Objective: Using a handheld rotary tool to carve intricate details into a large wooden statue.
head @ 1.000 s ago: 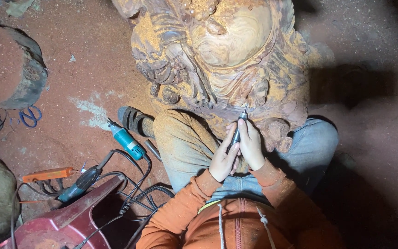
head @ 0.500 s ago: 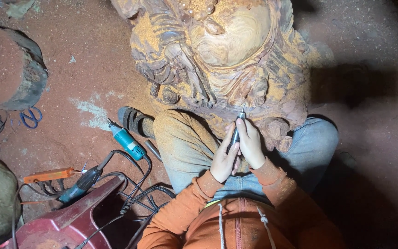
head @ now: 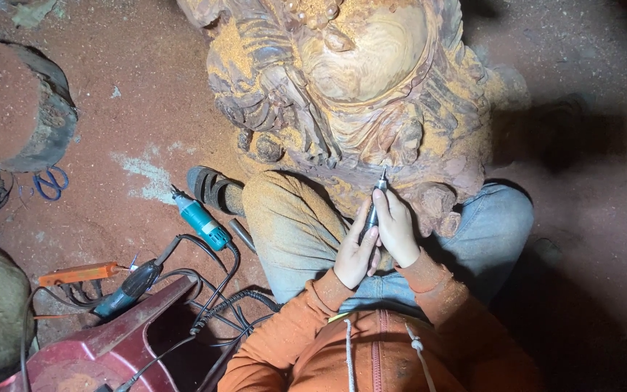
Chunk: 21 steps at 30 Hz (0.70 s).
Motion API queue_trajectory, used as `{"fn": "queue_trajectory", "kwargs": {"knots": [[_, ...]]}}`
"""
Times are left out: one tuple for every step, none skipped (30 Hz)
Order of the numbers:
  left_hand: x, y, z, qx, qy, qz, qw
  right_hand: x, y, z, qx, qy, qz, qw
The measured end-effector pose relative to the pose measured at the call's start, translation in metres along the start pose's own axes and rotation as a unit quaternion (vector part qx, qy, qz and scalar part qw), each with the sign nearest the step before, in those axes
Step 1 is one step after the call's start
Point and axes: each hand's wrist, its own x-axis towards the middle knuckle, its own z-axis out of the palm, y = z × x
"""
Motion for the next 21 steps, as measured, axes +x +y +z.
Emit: {"fn": "queue_trajectory", "kwargs": {"knots": [[-0.001, -0.003, -0.001, 0.000, 0.000, 0.000, 1.000, -0.003, -0.006, -0.001, 0.000, 0.000, 0.000, 1.000], [-0.001, -0.005, -0.001, -0.008, 0.003, -0.001, 1.000, -0.006, -0.013, -0.002, -0.006, -0.007, -0.001, 1.000], [-0.002, -0.008, -0.002, -0.016, 0.007, -0.002, 1.000, -0.008, -0.019, -0.003, -0.013, -0.015, -0.002, 1.000], [-0.003, -0.008, -0.002, -0.016, 0.007, -0.002, 1.000, -0.009, -0.020, -0.003, -0.013, -0.016, -0.002, 1.000], [-0.004, -0.008, -0.001, -0.020, 0.014, -0.002, 1.000, -0.009, -0.022, -0.004, -0.021, -0.027, -0.003, 0.999], [-0.005, -0.008, 0.000, -0.023, 0.020, -0.002, 1.000, -0.010, -0.024, -0.004, -0.029, -0.038, -0.003, 0.999], [-0.006, -0.007, 0.000, -0.023, 0.020, -0.002, 1.000, -0.007, -0.020, -0.004, -0.029, -0.038, -0.004, 0.999], [-0.007, -0.007, 0.001, -0.023, 0.027, 0.000, 0.999, -0.005, -0.016, -0.003, -0.032, -0.044, -0.005, 0.998], [-0.008, -0.006, 0.002, -0.022, 0.033, 0.001, 0.999, -0.003, -0.012, -0.003, -0.035, -0.050, -0.006, 0.998], [-0.007, -0.008, 0.000, -0.021, 0.032, 0.001, 0.999, -0.006, -0.016, -0.004, -0.035, -0.049, -0.006, 0.998], [-0.007, -0.010, -0.001, -0.030, 0.026, 0.000, 0.999, -0.009, -0.019, -0.005, -0.037, -0.045, -0.006, 0.998], [-0.007, -0.012, -0.002, -0.039, 0.020, -0.001, 0.999, -0.011, -0.023, -0.005, -0.040, -0.042, -0.007, 0.998], [-0.007, -0.013, -0.003, -0.039, 0.021, -0.001, 0.999, -0.010, -0.021, -0.004, -0.040, -0.042, -0.007, 0.998], [-0.007, -0.014, -0.004, -0.033, 0.023, 0.000, 0.999, -0.010, -0.018, -0.003, -0.039, -0.045, -0.005, 0.998], [-0.007, -0.015, -0.005, -0.026, 0.024, 0.002, 0.999, -0.008, -0.016, -0.002, -0.039, -0.048, -0.003, 0.998], [-0.007, -0.013, -0.005, -0.026, 0.024, 0.002, 0.999, -0.008, -0.020, -0.002, -0.039, -0.048, -0.004, 0.998], [-0.007, -0.012, -0.004, -0.026, 0.031, 0.001, 0.999, -0.008, -0.023, -0.002, -0.040, -0.057, -0.002, 0.998], [-0.008, -0.010, -0.004, -0.027, 0.039, 0.000, 0.999, -0.008, -0.027, -0.002, -0.040, -0.067, -0.001, 0.997], [-0.007, -0.010, -0.003, -0.026, 0.038, 0.000, 0.999, -0.010, -0.034, -0.004, -0.040, -0.066, -0.001, 0.997], [-0.007, -0.009, -0.002, -0.025, 0.043, 0.002, 0.999, -0.013, -0.041, -0.005, -0.043, -0.069, -0.003, 0.997], [-0.006, -0.008, -0.002, -0.023, 0.047, 0.005, 0.999, -0.015, -0.048, -0.006, -0.045, -0.073, -0.006, 0.996]]}}
